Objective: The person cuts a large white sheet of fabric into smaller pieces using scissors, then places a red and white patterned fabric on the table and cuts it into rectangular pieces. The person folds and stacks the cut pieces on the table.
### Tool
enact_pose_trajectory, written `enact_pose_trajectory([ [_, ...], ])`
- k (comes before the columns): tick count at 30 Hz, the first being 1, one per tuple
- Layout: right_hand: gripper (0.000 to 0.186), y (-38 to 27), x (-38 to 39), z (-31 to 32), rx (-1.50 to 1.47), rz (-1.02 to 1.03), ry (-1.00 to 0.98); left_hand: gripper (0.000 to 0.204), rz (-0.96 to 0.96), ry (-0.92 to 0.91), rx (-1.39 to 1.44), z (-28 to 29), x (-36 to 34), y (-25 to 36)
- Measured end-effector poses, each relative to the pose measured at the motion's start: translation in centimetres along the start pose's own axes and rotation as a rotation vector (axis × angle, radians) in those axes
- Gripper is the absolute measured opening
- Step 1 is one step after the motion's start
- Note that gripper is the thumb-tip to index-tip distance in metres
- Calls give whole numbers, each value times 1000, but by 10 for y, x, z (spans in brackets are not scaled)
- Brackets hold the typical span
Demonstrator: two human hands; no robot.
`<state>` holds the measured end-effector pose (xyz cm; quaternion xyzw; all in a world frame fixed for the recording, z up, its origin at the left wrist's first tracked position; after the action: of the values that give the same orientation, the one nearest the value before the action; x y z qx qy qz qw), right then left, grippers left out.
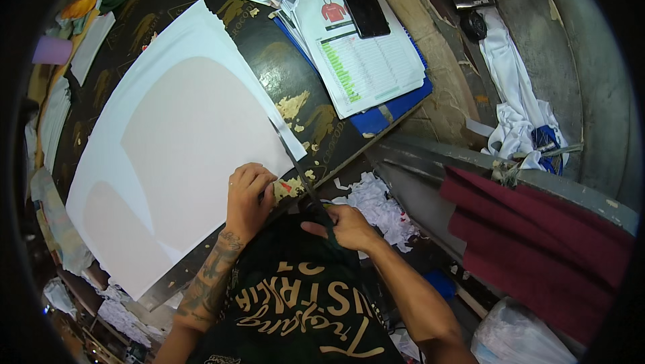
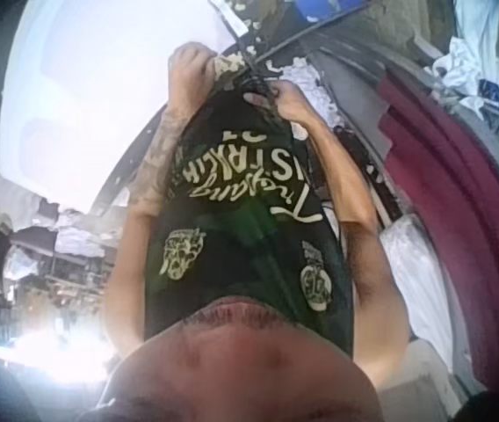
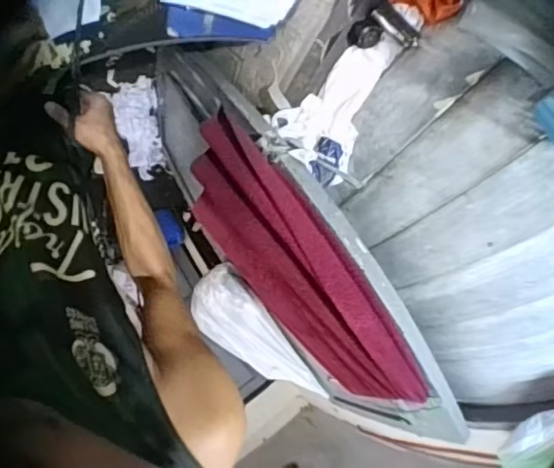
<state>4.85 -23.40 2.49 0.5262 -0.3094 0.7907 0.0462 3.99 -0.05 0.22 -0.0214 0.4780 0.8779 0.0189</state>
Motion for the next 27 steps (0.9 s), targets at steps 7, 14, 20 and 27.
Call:
enact_pose_trajectory([
  [7, 64, 0, -24, 12, 54, -29, -16, 19, 6, 3, 34, 3, 0, -5],
  [14, 69, -36, -37, 35, 160, 2, 13, 18, 37, 8, 82, 5, 2, -6],
  [20, 73, -62, -60, 55, 234, -66, -45, 18, 52, 12, 95, 10, -7, -8],
  [27, 76, -100, -78, 88, 392, 3, -81, 18, 90, 36, 165, 11, -6, -11],
])
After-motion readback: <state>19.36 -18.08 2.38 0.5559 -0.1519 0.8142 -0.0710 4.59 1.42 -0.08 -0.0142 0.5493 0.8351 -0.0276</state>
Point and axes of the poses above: each hand's wrist, its own x-axis away from the middle knuckle, its own z-axis out of the back of the hand, y = z × x, the point moved 4 cm from there along -x, towards the middle knuckle, and after that the axes turned 9 degrees about x, right-handed, at the moved point
